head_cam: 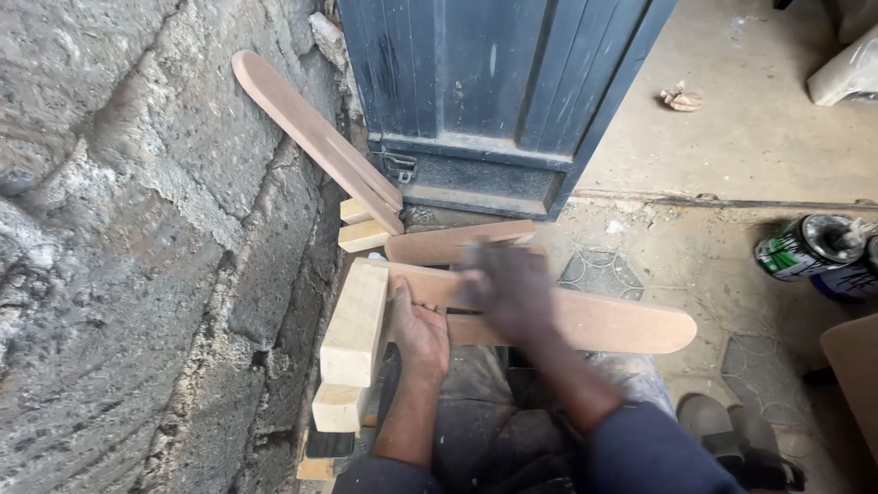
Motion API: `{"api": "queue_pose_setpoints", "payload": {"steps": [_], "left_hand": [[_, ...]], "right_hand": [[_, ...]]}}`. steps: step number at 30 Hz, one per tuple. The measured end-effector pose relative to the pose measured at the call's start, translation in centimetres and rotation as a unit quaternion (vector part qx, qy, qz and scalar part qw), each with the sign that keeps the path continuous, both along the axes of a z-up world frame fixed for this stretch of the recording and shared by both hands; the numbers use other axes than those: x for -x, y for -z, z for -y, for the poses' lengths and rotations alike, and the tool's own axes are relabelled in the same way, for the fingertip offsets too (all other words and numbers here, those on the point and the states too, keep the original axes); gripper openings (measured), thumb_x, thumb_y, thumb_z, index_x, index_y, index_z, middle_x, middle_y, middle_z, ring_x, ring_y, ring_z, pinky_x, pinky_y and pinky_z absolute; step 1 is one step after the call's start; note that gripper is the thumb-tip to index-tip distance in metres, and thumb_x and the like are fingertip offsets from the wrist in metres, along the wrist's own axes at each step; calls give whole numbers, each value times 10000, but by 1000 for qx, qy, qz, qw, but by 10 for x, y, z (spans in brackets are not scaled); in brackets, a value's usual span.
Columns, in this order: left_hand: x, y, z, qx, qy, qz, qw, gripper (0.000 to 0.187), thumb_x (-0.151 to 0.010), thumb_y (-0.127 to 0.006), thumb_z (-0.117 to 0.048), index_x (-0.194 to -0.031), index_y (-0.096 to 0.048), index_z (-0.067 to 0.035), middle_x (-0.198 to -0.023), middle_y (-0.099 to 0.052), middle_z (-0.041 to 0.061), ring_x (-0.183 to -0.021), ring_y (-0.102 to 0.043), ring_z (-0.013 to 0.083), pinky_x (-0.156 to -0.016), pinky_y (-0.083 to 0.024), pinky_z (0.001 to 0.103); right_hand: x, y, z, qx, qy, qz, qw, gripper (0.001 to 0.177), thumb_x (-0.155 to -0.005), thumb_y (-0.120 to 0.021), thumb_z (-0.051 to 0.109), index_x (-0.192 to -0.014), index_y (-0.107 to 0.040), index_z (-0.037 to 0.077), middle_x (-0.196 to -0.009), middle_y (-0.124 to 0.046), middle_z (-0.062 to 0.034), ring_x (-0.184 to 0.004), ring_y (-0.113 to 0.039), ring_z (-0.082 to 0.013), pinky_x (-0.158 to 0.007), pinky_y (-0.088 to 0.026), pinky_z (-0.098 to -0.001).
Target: Sanding various wooden furniture components by hand using sandpaper to smooth the surfaces.
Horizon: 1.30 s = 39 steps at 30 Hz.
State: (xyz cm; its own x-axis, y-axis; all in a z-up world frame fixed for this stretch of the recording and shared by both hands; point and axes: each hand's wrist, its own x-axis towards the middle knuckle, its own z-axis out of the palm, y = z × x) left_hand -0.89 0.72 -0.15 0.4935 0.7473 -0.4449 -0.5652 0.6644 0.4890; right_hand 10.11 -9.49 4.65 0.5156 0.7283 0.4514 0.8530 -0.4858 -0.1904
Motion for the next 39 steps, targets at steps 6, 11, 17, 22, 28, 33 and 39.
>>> {"api": "queue_pose_setpoints", "payload": {"steps": [6, 11, 17, 22, 28, 33, 39], "left_hand": [[-12, -11, 1, 39, -11, 55, 998, 539, -940, -605, -277, -1377, -464, 4, -1258, -544, 169, -1179, -563, 253, -1148, -452, 473], [-17, -5, 9, 12, -8, 38, 999, 534, -992, -545, -407, -1430, -477, -110, -1337, -573, 111, -1232, -583, 221, -1148, -471, 424], [-9, 20, 1, 1, 20, -57, 998, 405, -1029, -537, -548, -1284, -620, -244, -1137, -637, -37, -1042, -631, 99, -984, -571, 262], [-7, 11, -12, -57, -4, -76, 995, 351, -978, -711, -294, -1294, -632, -167, -1228, -701, 73, -1150, -685, 217, -1118, -542, 444], [-35, 2, -6, -12, -23, -99, 995, 523, -930, -753, -482, -1253, -541, -130, -1274, -689, 135, -1148, -698, 297, -1089, -554, 564], [-36, -27, 3, 43, -36, -89, 994, 588, -990, -609, -512, -1436, -523, -139, -1408, -561, 157, -1258, -603, 320, -1140, -449, 602], [-13, 13, -15, 15, 10, -13, 1000, 523, -1073, -398, -526, -1382, -564, -138, -1336, -616, 100, -1129, -631, 231, -1104, -512, 472]], "right_hand": [[-118, 66, 209, 180, 254, -70, 948, 824, -1031, -76, 670, -1622, -349, 165, -1313, -561, -173, -1160, -524, -367, -1049, -362, -568], [-86, 72, 135, 77, 223, -28, 971, 598, -1016, -366, 453, -1457, -529, 83, -1308, -597, -226, -1181, -525, -427, -1025, -341, -536], [19, 9, -24, 65, -24, 30, 997, 488, -935, -517, 466, -1258, -669, 132, -1244, -621, -139, -1173, -589, -379, -1015, -385, -539], [-19, 9, 52, -50, 0, 49, 998, 446, -1034, -458, 518, -1104, -675, 135, -1013, -593, -123, -971, -589, -341, -919, -398, -464], [-111, 59, 220, 142, 302, -113, 936, 618, -1079, -283, 623, -1532, -450, 237, -1257, -586, -114, -1207, -533, -343, -1012, -383, -487], [-97, 47, 145, 150, 195, -55, 968, 607, -1057, -369, 576, -1555, -455, 239, -1249, -608, -125, -1239, -558, -383, -1055, -396, -558], [21, -2, -61, 1, -55, 70, 996, 526, -999, -454, 599, -1038, -712, 143, -1031, -610, -99, -988, -601, -341, -903, -410, -514]]}}
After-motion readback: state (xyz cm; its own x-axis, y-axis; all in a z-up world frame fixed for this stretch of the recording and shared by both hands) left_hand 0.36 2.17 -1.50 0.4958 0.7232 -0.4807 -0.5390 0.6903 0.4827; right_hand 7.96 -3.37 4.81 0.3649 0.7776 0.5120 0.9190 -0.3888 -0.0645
